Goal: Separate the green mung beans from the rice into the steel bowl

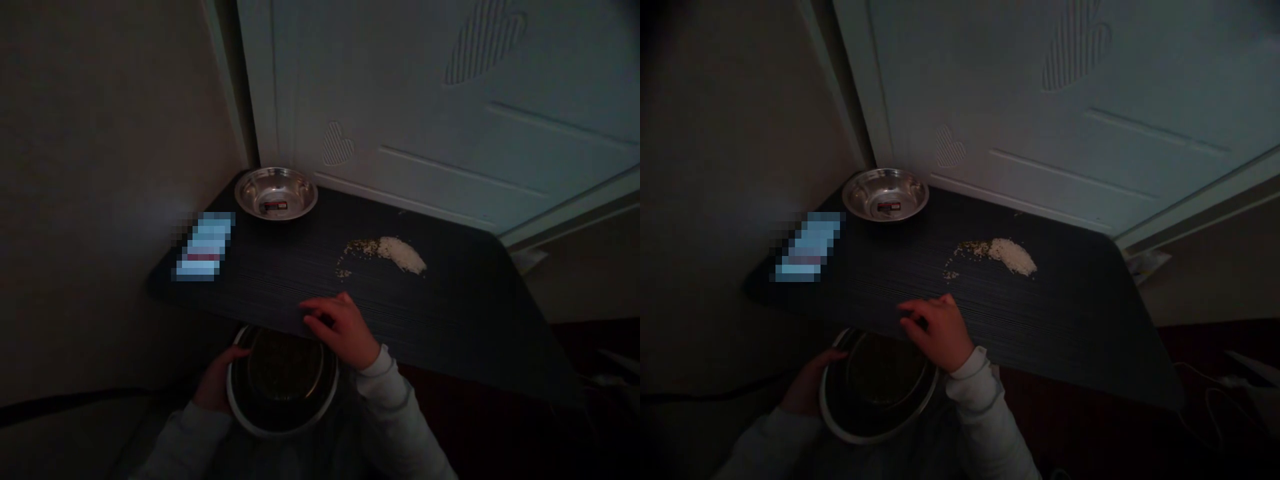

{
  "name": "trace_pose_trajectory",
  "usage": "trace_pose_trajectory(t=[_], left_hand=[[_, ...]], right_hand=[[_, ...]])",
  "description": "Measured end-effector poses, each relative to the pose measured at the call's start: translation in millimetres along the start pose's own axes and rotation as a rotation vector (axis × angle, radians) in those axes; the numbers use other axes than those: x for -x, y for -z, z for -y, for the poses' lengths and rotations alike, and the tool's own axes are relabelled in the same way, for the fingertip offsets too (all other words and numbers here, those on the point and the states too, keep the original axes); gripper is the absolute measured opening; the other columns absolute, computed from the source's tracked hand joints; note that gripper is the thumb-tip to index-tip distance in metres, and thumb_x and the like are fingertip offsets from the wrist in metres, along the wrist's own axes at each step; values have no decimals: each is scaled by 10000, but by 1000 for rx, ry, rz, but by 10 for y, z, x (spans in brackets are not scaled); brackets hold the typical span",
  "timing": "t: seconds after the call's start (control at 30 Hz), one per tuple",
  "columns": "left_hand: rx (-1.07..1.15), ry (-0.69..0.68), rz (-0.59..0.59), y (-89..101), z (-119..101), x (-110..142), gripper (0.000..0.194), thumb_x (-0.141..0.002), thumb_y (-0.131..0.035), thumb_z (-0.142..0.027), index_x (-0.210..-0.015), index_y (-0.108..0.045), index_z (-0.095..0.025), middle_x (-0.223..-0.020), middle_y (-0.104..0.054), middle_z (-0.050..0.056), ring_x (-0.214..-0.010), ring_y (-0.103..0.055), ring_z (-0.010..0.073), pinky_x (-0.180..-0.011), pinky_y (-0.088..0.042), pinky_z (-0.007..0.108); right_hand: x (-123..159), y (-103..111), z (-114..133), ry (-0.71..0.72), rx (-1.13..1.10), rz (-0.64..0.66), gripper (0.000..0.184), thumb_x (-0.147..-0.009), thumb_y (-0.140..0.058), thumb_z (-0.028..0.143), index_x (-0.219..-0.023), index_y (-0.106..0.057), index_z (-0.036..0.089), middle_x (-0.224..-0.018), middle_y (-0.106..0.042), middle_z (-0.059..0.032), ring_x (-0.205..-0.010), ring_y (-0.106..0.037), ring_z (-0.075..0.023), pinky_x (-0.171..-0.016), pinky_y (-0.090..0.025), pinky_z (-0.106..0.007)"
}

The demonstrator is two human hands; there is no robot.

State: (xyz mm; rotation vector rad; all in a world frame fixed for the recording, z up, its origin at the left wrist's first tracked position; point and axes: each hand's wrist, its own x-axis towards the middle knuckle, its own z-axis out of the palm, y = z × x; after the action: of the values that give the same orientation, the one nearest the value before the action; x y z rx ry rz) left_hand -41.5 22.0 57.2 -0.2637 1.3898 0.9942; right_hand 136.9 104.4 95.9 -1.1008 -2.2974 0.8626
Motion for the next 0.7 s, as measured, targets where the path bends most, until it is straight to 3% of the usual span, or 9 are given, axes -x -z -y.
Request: trace_pose_trajectory(t=[0.17,0.33,0.53,0.7], left_hand=[[-48,28,-70,-1,36,-27,226,-613,-463,-65,-428,-569,-140,-418,-608,28,-475,-585,173,-514,-468,282],[-76,65,-31,-26,136,-34,220,-617,-477,-71,-438,-585,-139,-434,-617,28,-500,-589,182,-581,-468,306],[-131,12,-69,-150,196,-5,266,-614,-464,-33,-395,-575,-137,-386,-593,21,-418,-557,154,-591,-453,292],[-166,84,-52,-213,211,36,219,-613,-490,-104,-419,-587,-138,-412,-613,40,-501,-595,208,-626,-461,340]], right_hand=[[-2,16,10,1,-2,26,230,-757,-465,288,-971,-532,239,-702,-605,38,-667,-518,-80,-691,-247,-253],[-3,33,30,17,21,64,267,-750,-460,286,-1010,-499,241,-739,-617,35,-712,-527,-94,-717,-239,-262],[3,41,37,39,35,76,315,-730,-464,272,-1043,-470,242,-725,-614,34,-716,-528,-101,-720,-242,-267],[11,20,40,32,24,54,311,-729,-458,248,-1039,-465,223,-721,-613,28,-717,-531,-107,-711,-259,-265]])
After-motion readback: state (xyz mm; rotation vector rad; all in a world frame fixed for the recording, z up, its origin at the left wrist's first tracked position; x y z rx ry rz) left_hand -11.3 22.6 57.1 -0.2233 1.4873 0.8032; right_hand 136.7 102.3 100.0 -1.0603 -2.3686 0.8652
